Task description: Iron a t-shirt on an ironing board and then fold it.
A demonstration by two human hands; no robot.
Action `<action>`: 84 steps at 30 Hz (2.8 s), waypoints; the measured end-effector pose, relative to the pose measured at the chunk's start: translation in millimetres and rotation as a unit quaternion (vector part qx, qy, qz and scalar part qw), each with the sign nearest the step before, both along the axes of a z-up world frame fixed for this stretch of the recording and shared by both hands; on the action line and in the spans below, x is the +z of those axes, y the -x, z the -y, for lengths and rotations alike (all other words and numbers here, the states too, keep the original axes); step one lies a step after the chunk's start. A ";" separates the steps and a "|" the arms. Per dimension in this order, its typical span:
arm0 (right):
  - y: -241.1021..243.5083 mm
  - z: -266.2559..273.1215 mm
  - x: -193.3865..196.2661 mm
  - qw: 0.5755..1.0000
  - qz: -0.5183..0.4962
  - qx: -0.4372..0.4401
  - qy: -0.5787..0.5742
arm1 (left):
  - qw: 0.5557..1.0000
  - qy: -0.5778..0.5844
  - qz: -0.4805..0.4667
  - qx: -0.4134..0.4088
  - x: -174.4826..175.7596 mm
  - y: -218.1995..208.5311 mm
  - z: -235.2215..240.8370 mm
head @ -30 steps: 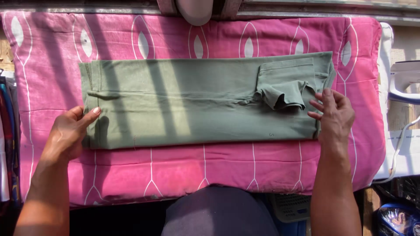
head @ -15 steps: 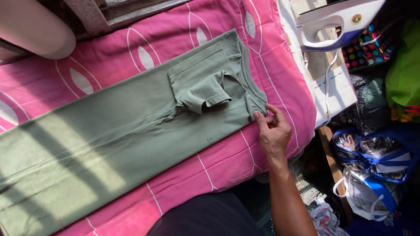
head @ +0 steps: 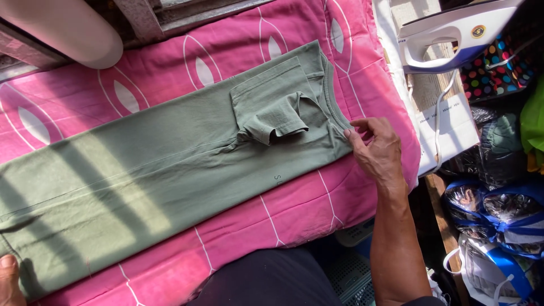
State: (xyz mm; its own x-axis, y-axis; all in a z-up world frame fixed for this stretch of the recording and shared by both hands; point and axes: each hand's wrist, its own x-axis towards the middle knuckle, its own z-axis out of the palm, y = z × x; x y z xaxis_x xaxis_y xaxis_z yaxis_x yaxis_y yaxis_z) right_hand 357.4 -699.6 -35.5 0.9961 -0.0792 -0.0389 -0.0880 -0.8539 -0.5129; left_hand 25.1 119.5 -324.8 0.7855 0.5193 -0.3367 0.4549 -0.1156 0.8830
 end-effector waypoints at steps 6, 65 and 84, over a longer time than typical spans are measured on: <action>-33.4 -38.4 -25.1 0.999 0.044 0.018 0.024 | 0.911 -0.399 -0.057 -0.085 93.4 -44.4 70.1; 51.8 -62.9 -33.4 0.960 0.154 0.235 -0.011 | 0.750 -0.510 0.096 -0.410 224.2 -204.6 455.4; 34.6 -8.8 -82.7 0.933 0.103 0.289 0.190 | 0.728 -0.611 0.044 -0.308 202.0 -172.1 299.9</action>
State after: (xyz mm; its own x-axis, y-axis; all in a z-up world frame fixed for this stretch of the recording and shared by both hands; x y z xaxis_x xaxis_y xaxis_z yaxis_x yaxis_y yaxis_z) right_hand 322.9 -690.8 -118.2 0.8598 0.5045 0.0788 0.5106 -0.8515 -0.1197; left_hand 197.2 -180.4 -122.8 0.9866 -0.0705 0.1472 -0.0672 -0.9974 -0.0274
